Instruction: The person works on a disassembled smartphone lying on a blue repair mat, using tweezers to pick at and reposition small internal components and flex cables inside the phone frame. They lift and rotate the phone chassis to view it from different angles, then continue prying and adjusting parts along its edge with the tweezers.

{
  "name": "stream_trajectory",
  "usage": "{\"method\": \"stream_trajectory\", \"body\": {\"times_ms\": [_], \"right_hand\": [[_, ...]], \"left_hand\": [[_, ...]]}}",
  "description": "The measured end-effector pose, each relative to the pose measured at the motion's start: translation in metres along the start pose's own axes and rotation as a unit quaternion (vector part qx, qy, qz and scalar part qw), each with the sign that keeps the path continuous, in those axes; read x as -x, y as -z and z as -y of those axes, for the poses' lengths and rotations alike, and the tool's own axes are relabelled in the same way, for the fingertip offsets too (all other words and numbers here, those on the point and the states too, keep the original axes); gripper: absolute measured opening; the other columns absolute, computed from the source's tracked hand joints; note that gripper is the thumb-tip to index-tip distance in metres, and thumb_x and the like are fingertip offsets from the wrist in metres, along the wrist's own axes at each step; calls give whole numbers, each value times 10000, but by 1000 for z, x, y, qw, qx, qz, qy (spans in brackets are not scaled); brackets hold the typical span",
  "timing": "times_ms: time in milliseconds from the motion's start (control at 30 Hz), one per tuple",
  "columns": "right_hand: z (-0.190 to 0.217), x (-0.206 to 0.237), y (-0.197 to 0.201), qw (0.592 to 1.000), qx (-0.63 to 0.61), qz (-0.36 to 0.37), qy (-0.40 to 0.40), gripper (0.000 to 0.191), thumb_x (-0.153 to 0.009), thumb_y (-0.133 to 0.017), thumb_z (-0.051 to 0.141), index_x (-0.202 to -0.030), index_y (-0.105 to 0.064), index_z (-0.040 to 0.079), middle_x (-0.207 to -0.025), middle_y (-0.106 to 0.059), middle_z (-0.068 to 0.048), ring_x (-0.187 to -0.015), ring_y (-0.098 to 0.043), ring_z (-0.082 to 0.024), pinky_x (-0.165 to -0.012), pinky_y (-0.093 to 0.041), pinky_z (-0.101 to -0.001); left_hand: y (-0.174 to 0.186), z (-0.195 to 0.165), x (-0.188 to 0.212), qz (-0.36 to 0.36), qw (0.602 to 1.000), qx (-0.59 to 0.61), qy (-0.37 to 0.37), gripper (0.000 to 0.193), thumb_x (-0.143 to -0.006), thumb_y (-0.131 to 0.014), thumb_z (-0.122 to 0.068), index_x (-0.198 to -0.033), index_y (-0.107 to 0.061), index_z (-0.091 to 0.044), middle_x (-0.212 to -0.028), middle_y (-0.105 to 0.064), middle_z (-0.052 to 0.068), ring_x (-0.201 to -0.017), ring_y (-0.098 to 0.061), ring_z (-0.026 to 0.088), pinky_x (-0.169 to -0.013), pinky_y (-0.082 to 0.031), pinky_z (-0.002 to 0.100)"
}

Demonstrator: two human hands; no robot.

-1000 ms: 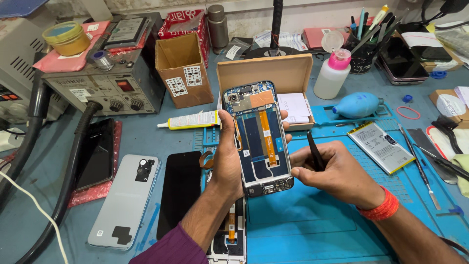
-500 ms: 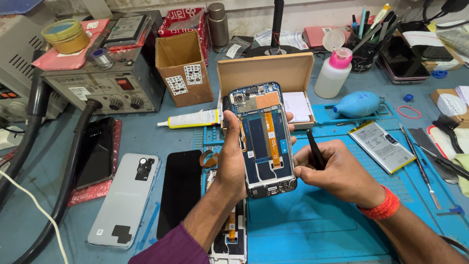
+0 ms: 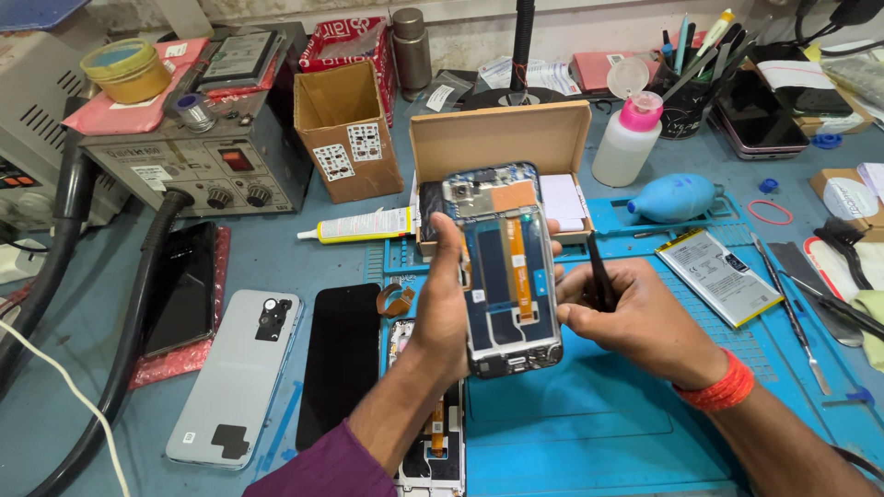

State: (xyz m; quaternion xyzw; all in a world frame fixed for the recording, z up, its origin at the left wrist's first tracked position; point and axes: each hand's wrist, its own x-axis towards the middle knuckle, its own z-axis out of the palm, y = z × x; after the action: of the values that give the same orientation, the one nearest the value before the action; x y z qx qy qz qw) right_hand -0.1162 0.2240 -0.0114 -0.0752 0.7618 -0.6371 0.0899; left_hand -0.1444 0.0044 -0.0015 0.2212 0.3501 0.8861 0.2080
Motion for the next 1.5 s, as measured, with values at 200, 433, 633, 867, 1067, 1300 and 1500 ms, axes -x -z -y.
{"method": "stream_trajectory", "body": {"times_ms": [200, 433, 633, 867, 1067, 1300, 1500], "right_hand": [[3, 1, 0, 1000, 18, -21, 5, 164, -834, -771, 121, -899, -791, -28, -628, -554, 51, -553, -413, -37, -471, -312, -235], [6, 2, -4, 999, 19, -26, 20, 151, -847, -753, 110, -904, -790, -25, -669, -621, 54, -580, -459, -23, -492, -361, -223], [2, 3, -5, 998, 30, -43, 28, 150, -858, -754, 101, -921, -801, -27, -660, -596, 51, -575, -440, -23, -483, -336, -226], [-2, 3, -5, 998, 20, -50, 44, 151, -867, -753, 104, -920, -794, -31, -634, -598, 46, -549, -444, -22, -459, -335, -227], [-3, 3, -5, 997, 26, -53, 54, 150, -866, -750, 98, -927, -806, -27, -631, -615, 41, -544, -456, -22, -457, -341, -227], [-3, 3, -6, 995, 39, -66, 59, 158, -870, -756, 115, -920, -810, -26, -605, -590, 47, -535, -440, -26, -450, -331, -234], [-2, 4, -7, 993, 61, -73, 65, 160, -868, -755, 120, -917, -816, -19, -603, -581, 55, -540, -442, -24, -453, -336, -238]], "left_hand": [[-3, -1, 0, -23, 1000, 5, 17, 977, -954, -285, -778, -1480, -486, 21, -1320, -623, 187, -1152, -670, 244, -950, -625, 387], [-2, -1, 0, -20, 1000, 15, 14, 976, -959, -283, -782, -1493, -469, 13, -1299, -619, 182, -1130, -673, 239, -926, -629, 387], [0, -1, -2, -15, 1000, -3, 2, 977, -958, -270, -783, -1499, -456, 10, -1323, -612, 193, -1134, -679, 245, -909, -630, 392], [-2, -4, -2, -25, 999, -21, 3, 993, -947, -261, -789, -1515, -443, 5, -1382, -593, 201, -1175, -663, 260, -951, -623, 415], [-2, -5, -2, -21, 1000, -22, 6, 1003, -937, -261, -793, -1511, -444, 9, -1397, -592, 195, -1198, -656, 267, -960, -619, 426], [-1, -4, -2, -21, 1000, -18, 0, 1008, -942, -267, -794, -1515, -439, 17, -1397, -590, 203, -1200, -653, 280, -965, -614, 427], [-2, -5, -3, -26, 999, -30, -4, 999, -938, -262, -791, -1510, -441, 8, -1403, -591, 204, -1205, -653, 284, -974, -615, 430]]}}
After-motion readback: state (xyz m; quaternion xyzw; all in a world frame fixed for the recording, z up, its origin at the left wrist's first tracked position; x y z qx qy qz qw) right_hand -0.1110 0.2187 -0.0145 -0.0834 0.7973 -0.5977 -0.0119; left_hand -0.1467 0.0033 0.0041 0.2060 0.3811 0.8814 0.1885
